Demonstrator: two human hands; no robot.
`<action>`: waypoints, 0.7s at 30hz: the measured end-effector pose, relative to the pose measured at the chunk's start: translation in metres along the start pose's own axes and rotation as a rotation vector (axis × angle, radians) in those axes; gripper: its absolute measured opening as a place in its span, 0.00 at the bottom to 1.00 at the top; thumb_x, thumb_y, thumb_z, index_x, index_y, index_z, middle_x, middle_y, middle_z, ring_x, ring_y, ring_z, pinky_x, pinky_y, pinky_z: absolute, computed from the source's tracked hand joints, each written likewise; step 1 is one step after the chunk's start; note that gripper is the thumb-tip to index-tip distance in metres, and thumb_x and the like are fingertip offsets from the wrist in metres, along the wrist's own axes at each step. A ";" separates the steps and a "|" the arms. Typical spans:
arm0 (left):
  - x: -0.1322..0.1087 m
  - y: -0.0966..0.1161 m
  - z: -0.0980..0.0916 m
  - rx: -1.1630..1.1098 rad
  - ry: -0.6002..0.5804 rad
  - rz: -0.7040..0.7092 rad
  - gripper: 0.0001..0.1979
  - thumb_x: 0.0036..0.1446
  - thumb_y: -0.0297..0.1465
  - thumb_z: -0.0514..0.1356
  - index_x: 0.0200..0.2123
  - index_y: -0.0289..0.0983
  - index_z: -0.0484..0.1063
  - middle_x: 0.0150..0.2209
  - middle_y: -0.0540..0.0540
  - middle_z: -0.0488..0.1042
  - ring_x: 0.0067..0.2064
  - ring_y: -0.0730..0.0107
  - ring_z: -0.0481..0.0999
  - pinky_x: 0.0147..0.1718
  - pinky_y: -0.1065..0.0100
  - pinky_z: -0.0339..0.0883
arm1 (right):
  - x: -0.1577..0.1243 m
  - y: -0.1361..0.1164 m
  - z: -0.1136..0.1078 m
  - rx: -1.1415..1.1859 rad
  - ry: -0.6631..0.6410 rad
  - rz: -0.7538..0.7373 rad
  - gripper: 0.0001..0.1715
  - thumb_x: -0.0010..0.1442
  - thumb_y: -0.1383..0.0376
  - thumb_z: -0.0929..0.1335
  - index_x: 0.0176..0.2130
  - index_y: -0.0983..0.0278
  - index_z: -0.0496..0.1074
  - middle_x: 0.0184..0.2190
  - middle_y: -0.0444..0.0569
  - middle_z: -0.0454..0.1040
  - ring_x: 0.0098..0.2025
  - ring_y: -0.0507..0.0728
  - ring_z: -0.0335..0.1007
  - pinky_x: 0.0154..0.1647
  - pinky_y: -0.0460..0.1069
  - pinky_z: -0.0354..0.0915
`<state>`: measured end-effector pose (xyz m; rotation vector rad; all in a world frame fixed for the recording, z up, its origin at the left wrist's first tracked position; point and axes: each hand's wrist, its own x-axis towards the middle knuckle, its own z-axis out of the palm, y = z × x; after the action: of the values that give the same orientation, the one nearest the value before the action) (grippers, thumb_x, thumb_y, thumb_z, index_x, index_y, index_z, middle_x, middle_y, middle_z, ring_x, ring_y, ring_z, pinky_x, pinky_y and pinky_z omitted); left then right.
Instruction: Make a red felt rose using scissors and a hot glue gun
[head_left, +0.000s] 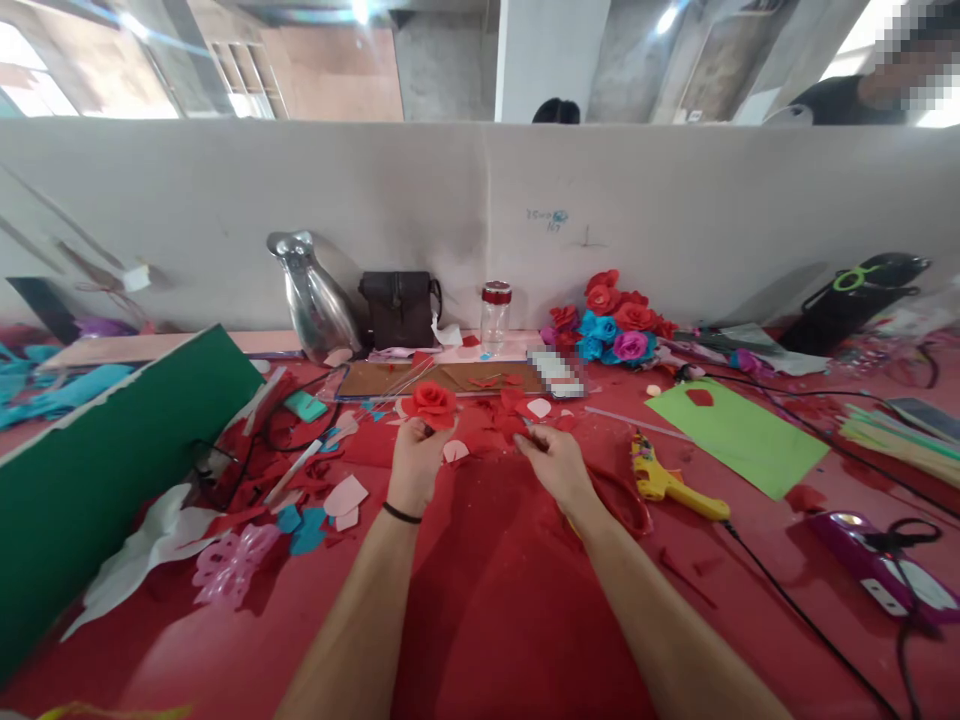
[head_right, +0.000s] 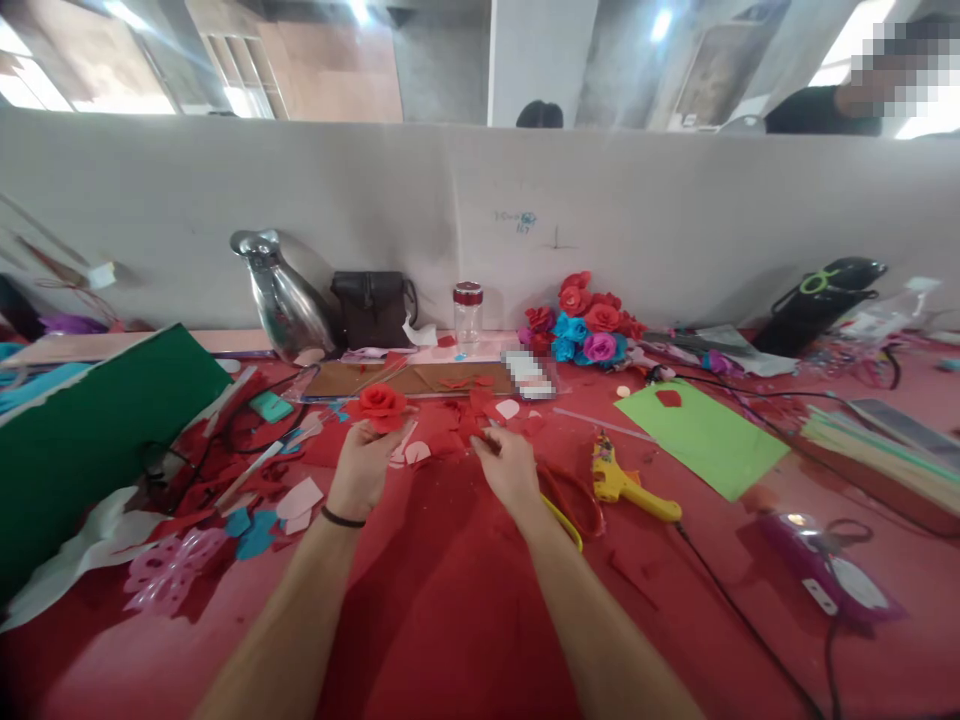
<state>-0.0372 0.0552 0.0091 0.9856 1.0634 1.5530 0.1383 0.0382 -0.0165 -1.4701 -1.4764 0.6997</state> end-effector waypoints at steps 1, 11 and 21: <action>0.000 -0.002 0.001 0.008 0.003 -0.015 0.06 0.34 0.27 0.68 0.21 0.36 0.74 0.21 0.50 0.73 0.27 0.71 0.70 0.28 0.70 0.62 | 0.000 0.000 0.000 0.019 0.006 0.007 0.16 0.52 0.56 0.65 0.20 0.63 0.67 0.17 0.41 0.66 0.22 0.52 0.59 0.25 0.46 0.54; -0.016 -0.009 0.015 0.037 -0.168 -0.123 0.08 0.38 0.34 0.68 0.24 0.39 0.76 0.22 0.49 0.73 0.22 0.74 0.64 0.22 0.71 0.58 | -0.008 -0.017 0.005 0.499 -0.146 0.212 0.12 0.45 0.57 0.71 0.24 0.64 0.71 0.20 0.42 0.72 0.25 0.52 0.66 0.28 0.46 0.60; -0.017 -0.019 0.012 0.098 -0.144 -0.117 0.07 0.37 0.33 0.68 0.21 0.40 0.74 0.22 0.50 0.72 0.26 0.69 0.69 0.27 0.68 0.62 | -0.012 -0.021 0.009 0.068 -0.140 -0.076 0.10 0.54 0.62 0.64 0.26 0.63 0.71 0.20 0.41 0.70 0.24 0.51 0.63 0.27 0.45 0.56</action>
<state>-0.0179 0.0431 -0.0073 1.0662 1.0841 1.3261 0.1197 0.0253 -0.0046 -1.3291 -1.5904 0.8124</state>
